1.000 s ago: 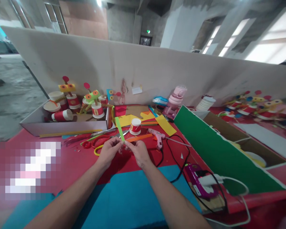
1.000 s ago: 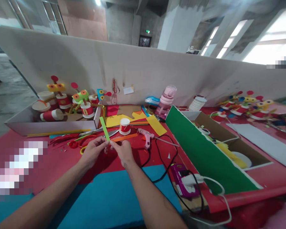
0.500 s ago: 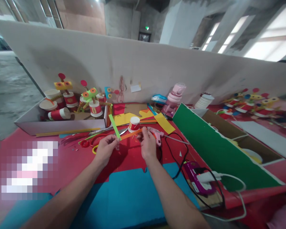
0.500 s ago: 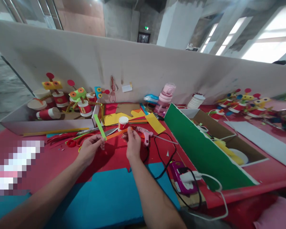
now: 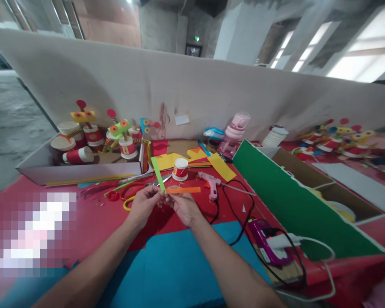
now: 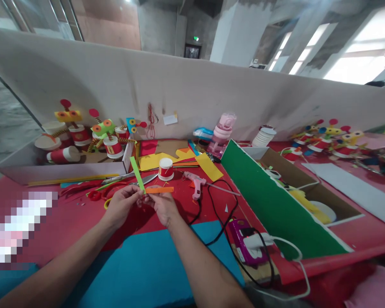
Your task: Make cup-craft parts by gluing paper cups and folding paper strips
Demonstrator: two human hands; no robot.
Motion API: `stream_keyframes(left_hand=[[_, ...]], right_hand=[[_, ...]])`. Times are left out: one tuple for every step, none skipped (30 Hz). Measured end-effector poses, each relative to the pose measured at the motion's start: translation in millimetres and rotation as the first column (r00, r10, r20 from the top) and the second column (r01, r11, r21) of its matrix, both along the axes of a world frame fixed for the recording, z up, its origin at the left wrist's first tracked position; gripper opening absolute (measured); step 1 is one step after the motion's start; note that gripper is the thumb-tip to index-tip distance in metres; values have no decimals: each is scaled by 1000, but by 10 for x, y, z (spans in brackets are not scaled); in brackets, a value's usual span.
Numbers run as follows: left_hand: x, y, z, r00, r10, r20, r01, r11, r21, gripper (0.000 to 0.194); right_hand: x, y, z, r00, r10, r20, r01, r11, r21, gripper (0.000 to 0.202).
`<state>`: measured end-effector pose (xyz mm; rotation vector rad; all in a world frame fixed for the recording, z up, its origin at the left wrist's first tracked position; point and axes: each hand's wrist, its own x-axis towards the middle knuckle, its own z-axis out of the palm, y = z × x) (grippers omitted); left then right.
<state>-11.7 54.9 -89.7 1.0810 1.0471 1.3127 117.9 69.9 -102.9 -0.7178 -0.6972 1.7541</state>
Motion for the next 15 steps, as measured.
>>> stream_keyframes(left_hand=[[1, 0, 3, 1000, 4, -8, -4, 1000, 2, 23], [0, -1, 6, 1000, 9, -17, -9, 1000, 5, 23], [0, -3, 8, 1000, 14, -28, -13, 1000, 9, 23], [-1, -4, 7, 999, 19, -36, -18, 1000, 13, 22], [-2, -5, 4, 999, 25, -43, -25, 1000, 16, 22], [-3, -6, -2, 999, 30, -45, -30, 999, 14, 22], [-4, -7, -11, 999, 33, -37, -33, 999, 7, 22], [-6, -8, -22, 999, 33, -21, -33, 999, 0, 21], [-7, -9, -35, 1000, 29, 0, -29, 1000, -4, 22], [-8, -10, -49, 1000, 23, 21, -23, 1000, -4, 22], [-9, -11, -61, 999, 17, 41, -17, 1000, 0, 22], [-9, -12, -71, 998, 14, 55, -15, 1000, 7, 23], [-9, -14, -77, 998, 16, 62, -16, 1000, 11, 23], [-7, -16, -78, 998, 18, 64, -19, 1000, 9, 23], [-4, -20, -74, 998, 16, 63, -16, 1000, 2, 22]], right_hand=[[6, -1, 4, 1000, 5, -8, -5, 1000, -3, 25], [12, -4, 11, 1000, 15, -12, -15, 1000, 2, 25], [16, -8, 20, 1000, 26, -12, -26, 1000, 15, 26], [18, -14, 31, 999, 34, -7, -34, 999, 30, 26], [17, -21, 41, 999, 38, 3, -38, 998, 43, 26], [12, -27, 49, 999, 36, 17, -37, 998, 52, 26], [6, -33, 55, 999, 29, 37, -31, 998, 57, 26], [-2, -37, 58, 998, 20, 61, -24, 998, 56, 26], [-10, -40, 58, 996, 13, 86, -17, 998, 53, 27], [-18, -41, 54, 994, 6, 111, -12, 999, 52, 28], [-24, -41, 48, 991, -3, 135, -5, 999, 54, 29], [-28, -41, 42, 987, -17, 159, 7, 998, 62, 29], [-29, -39, 35, 982, -35, 184, 22, 997, 74, 28], [-28, -36, 29, 975, -60, 212, 41, 995, 92, 28], [-24, -32, 25, 966, -87, 244, 60, 991, 116, 26]])
